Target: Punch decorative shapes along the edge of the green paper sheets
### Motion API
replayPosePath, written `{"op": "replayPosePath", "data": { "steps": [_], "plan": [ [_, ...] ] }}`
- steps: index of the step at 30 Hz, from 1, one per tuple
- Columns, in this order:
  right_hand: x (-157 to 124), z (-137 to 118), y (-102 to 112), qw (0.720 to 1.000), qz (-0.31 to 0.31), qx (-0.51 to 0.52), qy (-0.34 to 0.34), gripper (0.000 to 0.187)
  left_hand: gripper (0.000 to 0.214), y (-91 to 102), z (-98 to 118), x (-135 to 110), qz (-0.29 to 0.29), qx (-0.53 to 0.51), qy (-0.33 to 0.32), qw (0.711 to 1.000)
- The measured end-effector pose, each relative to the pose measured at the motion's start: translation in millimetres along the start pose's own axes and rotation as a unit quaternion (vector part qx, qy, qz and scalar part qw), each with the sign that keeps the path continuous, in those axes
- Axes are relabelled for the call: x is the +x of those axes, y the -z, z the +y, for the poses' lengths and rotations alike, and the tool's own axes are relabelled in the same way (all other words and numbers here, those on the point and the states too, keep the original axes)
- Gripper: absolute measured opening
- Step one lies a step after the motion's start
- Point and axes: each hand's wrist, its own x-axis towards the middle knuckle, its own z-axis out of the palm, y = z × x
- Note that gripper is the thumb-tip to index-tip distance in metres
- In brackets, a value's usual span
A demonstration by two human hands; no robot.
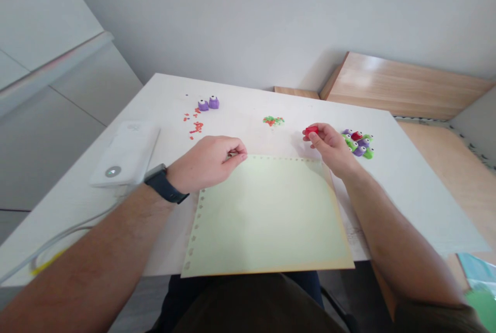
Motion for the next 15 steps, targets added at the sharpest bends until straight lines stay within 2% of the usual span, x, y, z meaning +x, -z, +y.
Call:
{"op": "replayPosePath", "data": {
  "steps": [3,6,9,15],
  "plan": [
    [2.8,0.9,-5.3,0.999,-0.026,0.001,-0.025,0.039,0.027,-1.1,0.0,0.4,-0.006,0.002,-0.007,1.000],
    [4.6,-3.4,-12.5,0.999,-0.043,-0.001,-0.004,0.038,0.027,-2.4,-0.6,0.5,-0.006,0.002,-0.008,1.000],
    [5.0,-4.8,-14.4,0.999,-0.031,-0.004,0.023,0.039,0.028,-3.6,-1.3,0.6,-0.008,0.005,-0.012,1.000],
    [5.7,4.4,-9.7,0.999,-0.034,-0.031,-0.011,0.040,0.025,-6.3,-2.3,0.6,-0.010,0.012,-0.023,1.000]
  ]
}}
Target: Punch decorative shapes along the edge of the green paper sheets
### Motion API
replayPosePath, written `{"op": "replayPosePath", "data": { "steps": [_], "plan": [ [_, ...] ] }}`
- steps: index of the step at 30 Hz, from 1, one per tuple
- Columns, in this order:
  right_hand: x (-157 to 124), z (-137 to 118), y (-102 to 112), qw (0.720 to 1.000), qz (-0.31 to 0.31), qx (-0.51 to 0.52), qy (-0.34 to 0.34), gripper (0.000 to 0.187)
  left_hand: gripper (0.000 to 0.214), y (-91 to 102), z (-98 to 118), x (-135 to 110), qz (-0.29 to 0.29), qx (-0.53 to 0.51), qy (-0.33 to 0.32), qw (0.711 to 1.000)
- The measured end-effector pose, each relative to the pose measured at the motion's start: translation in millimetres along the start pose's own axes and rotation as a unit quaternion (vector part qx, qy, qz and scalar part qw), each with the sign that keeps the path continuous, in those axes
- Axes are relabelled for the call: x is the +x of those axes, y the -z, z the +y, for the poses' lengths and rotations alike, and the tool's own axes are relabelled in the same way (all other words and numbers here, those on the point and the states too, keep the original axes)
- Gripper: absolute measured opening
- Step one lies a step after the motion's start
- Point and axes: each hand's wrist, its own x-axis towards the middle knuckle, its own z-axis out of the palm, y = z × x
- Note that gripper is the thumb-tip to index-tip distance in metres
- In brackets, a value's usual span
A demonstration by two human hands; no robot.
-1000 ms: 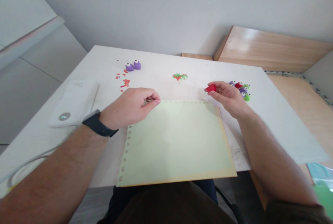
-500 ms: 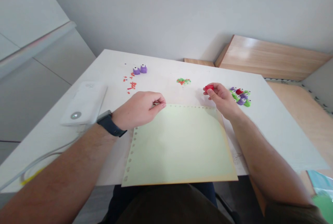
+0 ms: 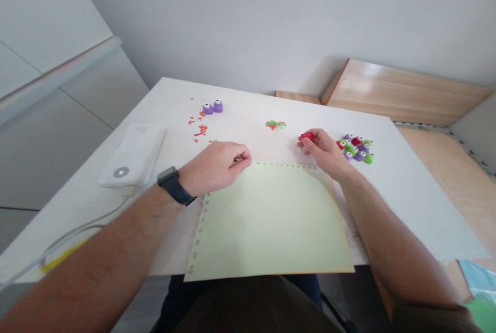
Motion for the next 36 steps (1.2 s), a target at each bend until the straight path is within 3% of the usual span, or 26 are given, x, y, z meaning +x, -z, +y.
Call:
{"op": "replayPosePath", "data": {
  "steps": [10,15,19,22,30,33,36],
  "plan": [
    [22.9,-5.5,-21.2,0.998,-0.049,-0.030,0.006,0.039,0.025,-0.3,2.5,0.3,0.000,-0.018,0.001,1.000],
    [39.9,-10.6,-26.8,0.999,-0.015,0.036,0.010,0.038,0.024,-2.2,2.3,0.2,0.003,-0.027,0.000,1.000],
    [40.8,-11.3,-19.9,1.000,0.018,0.019,-0.003,0.041,0.023,-4.5,2.2,0.0,0.008,-0.027,-0.010,1.000],
    [40.7,-7.9,-19.4,1.000,0.000,-0.003,-0.031,0.042,0.022,-4.9,3.2,-0.2,0.007,-0.023,-0.021,0.999],
    [52.7,-15.2,-46.1,1.000,-0.005,0.003,-0.011,0.041,0.021,-6.9,1.6,0.0,0.008,-0.028,-0.023,0.999],
    [49.4,-21.3,-40.7,1.000,0.003,-0.022,-0.005,0.041,0.021,-8.5,0.5,0.1,0.008,-0.026,-0.025,0.999],
    [38.8,-26.0,-22.8,0.994,0.022,-0.111,0.011,0.038,0.019,-10.0,0.3,0.4,0.012,-0.022,-0.028,0.999]
  ]
}}
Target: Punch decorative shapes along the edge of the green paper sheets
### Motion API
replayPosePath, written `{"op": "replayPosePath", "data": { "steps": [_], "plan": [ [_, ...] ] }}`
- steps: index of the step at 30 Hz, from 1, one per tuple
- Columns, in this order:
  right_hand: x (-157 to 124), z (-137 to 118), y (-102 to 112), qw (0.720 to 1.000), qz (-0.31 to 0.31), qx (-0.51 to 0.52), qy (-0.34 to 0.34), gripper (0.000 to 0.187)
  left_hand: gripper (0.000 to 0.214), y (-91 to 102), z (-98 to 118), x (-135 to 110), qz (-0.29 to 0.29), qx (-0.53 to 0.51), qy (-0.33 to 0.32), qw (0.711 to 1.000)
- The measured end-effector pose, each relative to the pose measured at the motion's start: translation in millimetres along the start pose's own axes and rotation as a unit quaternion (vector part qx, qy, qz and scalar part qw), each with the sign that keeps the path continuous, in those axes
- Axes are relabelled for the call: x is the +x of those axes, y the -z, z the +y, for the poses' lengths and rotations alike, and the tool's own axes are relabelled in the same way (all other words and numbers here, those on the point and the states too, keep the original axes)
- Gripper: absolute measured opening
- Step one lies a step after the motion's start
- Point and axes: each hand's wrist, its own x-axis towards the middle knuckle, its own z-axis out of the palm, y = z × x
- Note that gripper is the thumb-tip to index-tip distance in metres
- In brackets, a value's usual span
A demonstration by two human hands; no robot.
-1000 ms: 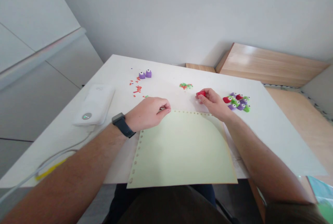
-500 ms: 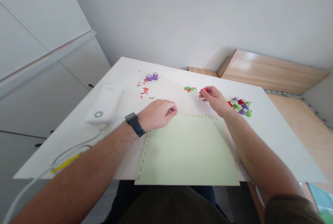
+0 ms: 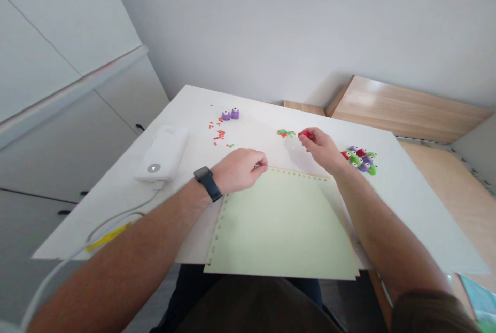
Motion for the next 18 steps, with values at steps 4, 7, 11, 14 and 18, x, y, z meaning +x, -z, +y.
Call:
{"op": "replayPosePath", "data": {
  "steps": [4,7,11,14,18],
  "plan": [
    [-18.0,7.9,36.2,0.993,0.013,-0.116,-0.001,0.036,0.018,-1.2,-0.1,0.2,0.004,0.001,0.000,1.000],
    [-31.2,21.5,64.6,0.978,0.018,-0.205,-0.037,0.045,0.019,-1.8,-0.3,0.0,0.002,0.004,-0.001,1.000],
    [-45.7,39.6,91.8,0.953,-0.029,-0.299,-0.042,0.040,0.019,-2.0,0.0,-0.3,-0.002,0.002,-0.004,1.000],
    [-53.3,48.7,98.7,0.925,-0.067,-0.373,0.000,0.033,0.019,-2.1,0.6,-0.6,-0.002,0.002,-0.004,1.000],
    [-58.7,61.3,96.3,0.903,-0.042,-0.421,0.076,0.035,0.018,-2.4,1.0,-0.7,-0.004,0.003,0.001,1.000]
  ]
}}
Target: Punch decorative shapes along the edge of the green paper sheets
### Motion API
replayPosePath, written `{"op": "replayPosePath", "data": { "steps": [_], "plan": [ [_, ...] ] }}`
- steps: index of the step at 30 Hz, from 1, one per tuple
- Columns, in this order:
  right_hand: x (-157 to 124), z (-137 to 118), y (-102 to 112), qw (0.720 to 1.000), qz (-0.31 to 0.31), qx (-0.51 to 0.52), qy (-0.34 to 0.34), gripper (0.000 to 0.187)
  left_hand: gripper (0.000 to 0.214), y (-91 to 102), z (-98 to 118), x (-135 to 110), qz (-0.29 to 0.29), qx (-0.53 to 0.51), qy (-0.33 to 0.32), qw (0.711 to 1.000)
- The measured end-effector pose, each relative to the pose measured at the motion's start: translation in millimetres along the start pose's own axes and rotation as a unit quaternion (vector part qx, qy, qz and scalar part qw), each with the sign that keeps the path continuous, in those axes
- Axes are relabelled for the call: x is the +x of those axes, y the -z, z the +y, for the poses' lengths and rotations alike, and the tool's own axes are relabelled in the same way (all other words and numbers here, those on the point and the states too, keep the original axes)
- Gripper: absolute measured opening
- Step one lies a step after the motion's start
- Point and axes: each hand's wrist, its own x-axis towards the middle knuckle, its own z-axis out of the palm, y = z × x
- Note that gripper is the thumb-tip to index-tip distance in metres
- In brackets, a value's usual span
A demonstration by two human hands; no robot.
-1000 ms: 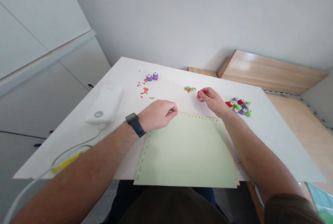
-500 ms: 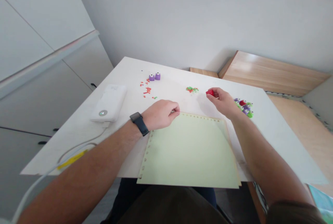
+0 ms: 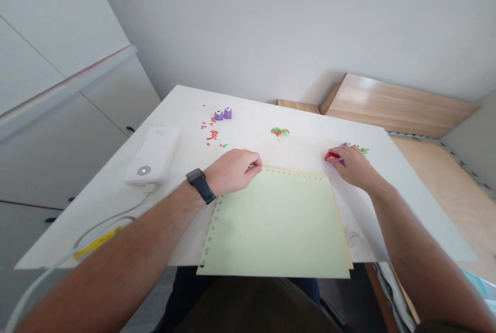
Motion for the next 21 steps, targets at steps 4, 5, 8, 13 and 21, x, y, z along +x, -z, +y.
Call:
{"op": "replayPosePath", "data": {
  "steps": [4,5,8,13,21],
  "plan": [
    [-2.7,3.7,-10.4,0.999,0.045,-0.026,-0.001,0.039,0.018,0.2,0.1,0.5,-0.002,-0.003,0.001,1.000],
    [-2.8,2.8,-10.8,0.998,0.054,-0.027,-0.008,0.038,0.018,0.2,0.1,0.6,-0.001,-0.003,0.001,1.000],
    [0.8,-8.7,-5.3,0.995,0.097,-0.003,-0.017,0.034,0.018,-0.3,0.2,0.8,0.001,-0.002,0.000,1.000],
    [30.6,-57.0,12.9,0.989,0.109,0.087,0.041,0.030,0.018,-1.9,0.3,0.9,0.003,0.003,-0.003,1.000],
    [125.5,-164.1,5.9,0.976,0.056,0.155,0.146,0.032,0.020,-3.4,1.5,2.2,-0.001,0.008,-0.001,1.000]
  ]
}}
